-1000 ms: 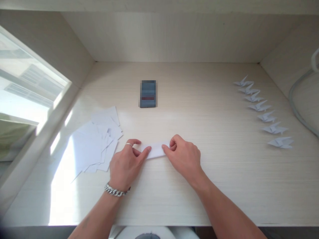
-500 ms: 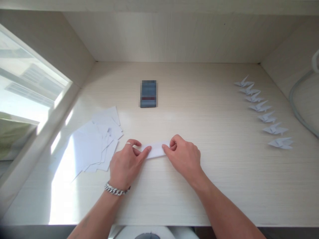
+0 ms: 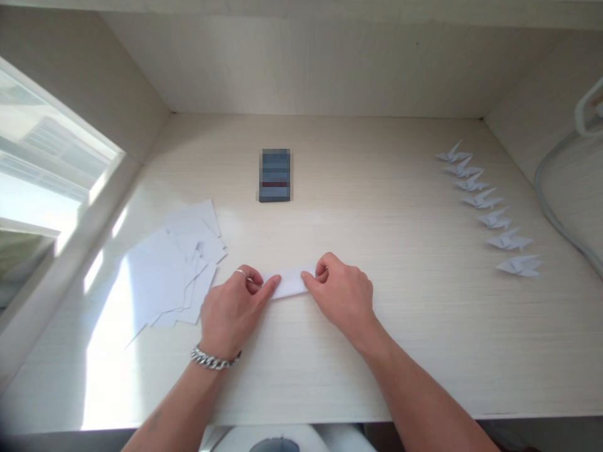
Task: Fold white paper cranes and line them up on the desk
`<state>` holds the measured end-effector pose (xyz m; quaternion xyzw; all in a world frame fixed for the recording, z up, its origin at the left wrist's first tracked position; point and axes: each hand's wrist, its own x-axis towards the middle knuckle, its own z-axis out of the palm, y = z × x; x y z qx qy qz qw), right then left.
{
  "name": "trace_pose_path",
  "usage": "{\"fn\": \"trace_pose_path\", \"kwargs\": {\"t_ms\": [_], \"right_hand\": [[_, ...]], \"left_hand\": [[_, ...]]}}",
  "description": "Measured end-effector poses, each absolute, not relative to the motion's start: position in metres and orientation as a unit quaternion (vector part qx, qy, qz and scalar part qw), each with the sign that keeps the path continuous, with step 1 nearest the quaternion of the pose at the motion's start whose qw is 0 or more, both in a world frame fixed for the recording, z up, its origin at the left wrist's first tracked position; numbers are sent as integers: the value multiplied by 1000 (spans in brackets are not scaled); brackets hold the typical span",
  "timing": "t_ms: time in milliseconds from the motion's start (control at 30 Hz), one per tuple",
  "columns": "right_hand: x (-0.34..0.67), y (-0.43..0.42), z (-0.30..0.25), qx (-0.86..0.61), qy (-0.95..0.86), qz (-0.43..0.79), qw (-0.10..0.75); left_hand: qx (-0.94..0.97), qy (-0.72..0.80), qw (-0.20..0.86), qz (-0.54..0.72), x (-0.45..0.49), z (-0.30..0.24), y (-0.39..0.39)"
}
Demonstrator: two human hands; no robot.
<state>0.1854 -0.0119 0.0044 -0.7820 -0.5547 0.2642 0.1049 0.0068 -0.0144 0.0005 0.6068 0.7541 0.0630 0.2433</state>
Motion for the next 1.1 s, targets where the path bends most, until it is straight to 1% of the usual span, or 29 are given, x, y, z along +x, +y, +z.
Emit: {"fn": "trace_pose_path", "kwargs": {"t_ms": [400,800,1000,1100], "right_hand": [[186,-10,4,-784,-553,263,103],[184,-11,4,-787,-561,239,99],[183,-11,4,-786,-563,236,97],[183,-11,4,-786,-561,241,101]], "left_hand": [[598,758,251,63,8,3,-13],[616,752,228,51,10,2,-17],[634,741,210,68,11,0,-19],[632,740,219,75,10,-1,-19]]}}
